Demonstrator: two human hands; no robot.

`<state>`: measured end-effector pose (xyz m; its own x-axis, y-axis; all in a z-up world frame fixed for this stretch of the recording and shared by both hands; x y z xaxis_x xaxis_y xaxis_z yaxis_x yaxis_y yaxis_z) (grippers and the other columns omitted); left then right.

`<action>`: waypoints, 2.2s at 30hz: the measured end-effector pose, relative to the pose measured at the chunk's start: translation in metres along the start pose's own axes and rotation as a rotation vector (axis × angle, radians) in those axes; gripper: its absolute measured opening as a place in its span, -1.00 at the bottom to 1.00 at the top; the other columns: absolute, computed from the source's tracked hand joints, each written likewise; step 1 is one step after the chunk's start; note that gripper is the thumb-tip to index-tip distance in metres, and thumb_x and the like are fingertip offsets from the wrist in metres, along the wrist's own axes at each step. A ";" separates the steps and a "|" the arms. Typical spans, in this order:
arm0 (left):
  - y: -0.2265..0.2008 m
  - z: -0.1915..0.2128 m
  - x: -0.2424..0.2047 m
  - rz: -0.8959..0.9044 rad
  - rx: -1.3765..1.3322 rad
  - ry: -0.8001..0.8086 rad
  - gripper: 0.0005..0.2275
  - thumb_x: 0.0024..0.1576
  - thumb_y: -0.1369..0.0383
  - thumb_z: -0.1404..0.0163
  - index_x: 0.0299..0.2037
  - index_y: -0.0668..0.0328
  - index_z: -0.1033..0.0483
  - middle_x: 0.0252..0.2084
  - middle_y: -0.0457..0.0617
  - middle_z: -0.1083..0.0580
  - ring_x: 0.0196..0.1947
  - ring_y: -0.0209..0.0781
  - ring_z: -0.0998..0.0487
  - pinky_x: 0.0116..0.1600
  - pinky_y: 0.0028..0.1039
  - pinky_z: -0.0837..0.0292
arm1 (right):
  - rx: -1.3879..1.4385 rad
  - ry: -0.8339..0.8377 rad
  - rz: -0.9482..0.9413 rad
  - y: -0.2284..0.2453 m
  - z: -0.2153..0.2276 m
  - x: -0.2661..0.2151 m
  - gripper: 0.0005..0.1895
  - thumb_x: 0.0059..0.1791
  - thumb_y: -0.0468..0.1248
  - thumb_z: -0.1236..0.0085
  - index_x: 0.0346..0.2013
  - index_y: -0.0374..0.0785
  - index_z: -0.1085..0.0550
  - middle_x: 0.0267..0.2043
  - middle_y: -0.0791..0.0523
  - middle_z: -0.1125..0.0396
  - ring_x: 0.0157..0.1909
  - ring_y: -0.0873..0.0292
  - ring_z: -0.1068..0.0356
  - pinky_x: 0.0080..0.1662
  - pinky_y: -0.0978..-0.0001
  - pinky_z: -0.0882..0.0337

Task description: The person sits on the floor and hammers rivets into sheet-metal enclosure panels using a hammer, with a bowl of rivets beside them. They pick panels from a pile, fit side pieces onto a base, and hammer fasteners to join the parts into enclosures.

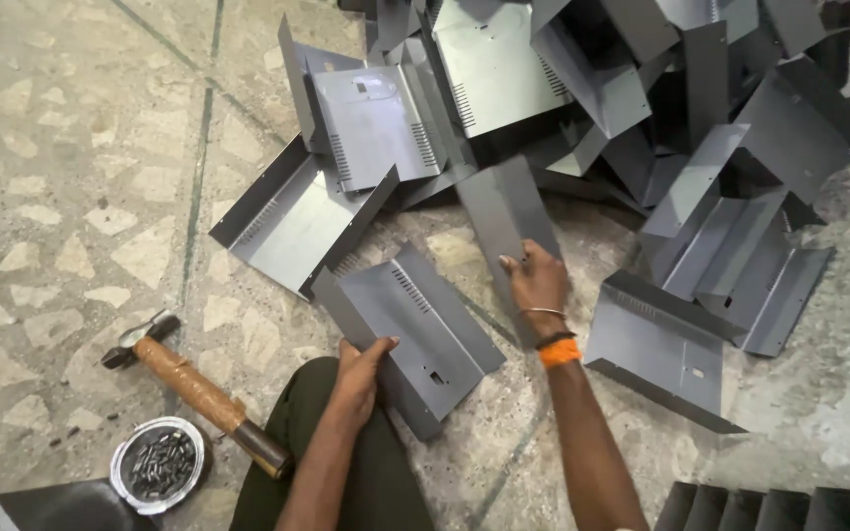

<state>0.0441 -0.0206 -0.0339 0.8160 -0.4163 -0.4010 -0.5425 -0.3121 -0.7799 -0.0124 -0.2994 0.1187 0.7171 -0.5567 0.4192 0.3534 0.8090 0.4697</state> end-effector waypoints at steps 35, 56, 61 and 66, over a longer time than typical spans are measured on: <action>0.003 0.000 0.023 0.028 0.032 -0.061 0.36 -0.28 0.15 -0.45 0.43 0.19 0.64 0.37 0.26 -0.20 0.34 0.11 -0.37 0.37 -0.22 -0.35 | -0.381 0.700 1.022 0.204 -0.231 0.131 -0.82 -0.01 -0.17 -0.17 -0.16 -0.09 -0.61 -0.11 0.06 -0.53 -0.01 -0.03 -0.47 0.09 0.11 -0.42; -0.010 -0.004 -0.019 0.101 0.039 -0.073 0.12 -0.16 0.06 -0.29 0.49 0.12 0.33 0.34 0.22 -0.28 0.24 0.09 -0.43 0.23 -0.17 -0.45 | 1.008 0.404 -0.098 0.170 0.067 0.112 -0.66 0.15 -0.07 -0.03 -0.35 -0.21 -0.56 -0.38 0.21 -0.42 -0.37 0.33 -0.37 -0.25 0.45 -0.39; -0.002 -0.005 -0.017 0.172 -0.080 -0.068 -0.06 0.00 -0.12 -0.05 0.51 0.00 0.23 0.41 0.03 -0.17 0.32 0.03 -0.31 0.24 -0.09 -0.33 | 0.510 0.535 -0.254 0.133 0.053 0.054 -0.67 0.08 -0.05 -0.10 -0.30 -0.28 -0.56 -0.49 0.14 -0.38 -0.56 0.29 -0.31 -0.44 0.39 -0.38; -0.004 -0.001 -0.017 0.126 -0.198 -0.014 -0.22 0.11 -0.16 0.12 0.49 -0.03 0.07 0.45 -0.02 -0.16 0.38 -0.05 -0.23 0.35 -0.11 -0.14 | 0.338 0.741 -0.341 0.083 -0.032 -0.021 -0.68 0.08 -0.05 -0.04 -0.21 -0.24 -0.57 -0.51 0.11 -0.41 -0.52 0.23 -0.31 -0.47 0.33 -0.38</action>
<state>0.0324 -0.0128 -0.0234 0.7416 -0.4509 -0.4967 -0.6674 -0.4207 -0.6144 0.0212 -0.2140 0.1236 0.8515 -0.3977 -0.3419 0.5069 0.4570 0.7309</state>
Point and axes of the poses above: each hand's wrist, its own x-axis towards the middle knuckle, its own z-axis out of the back of the hand, y = z × x, the point moved 5 cm from there along x, towards the middle knuckle
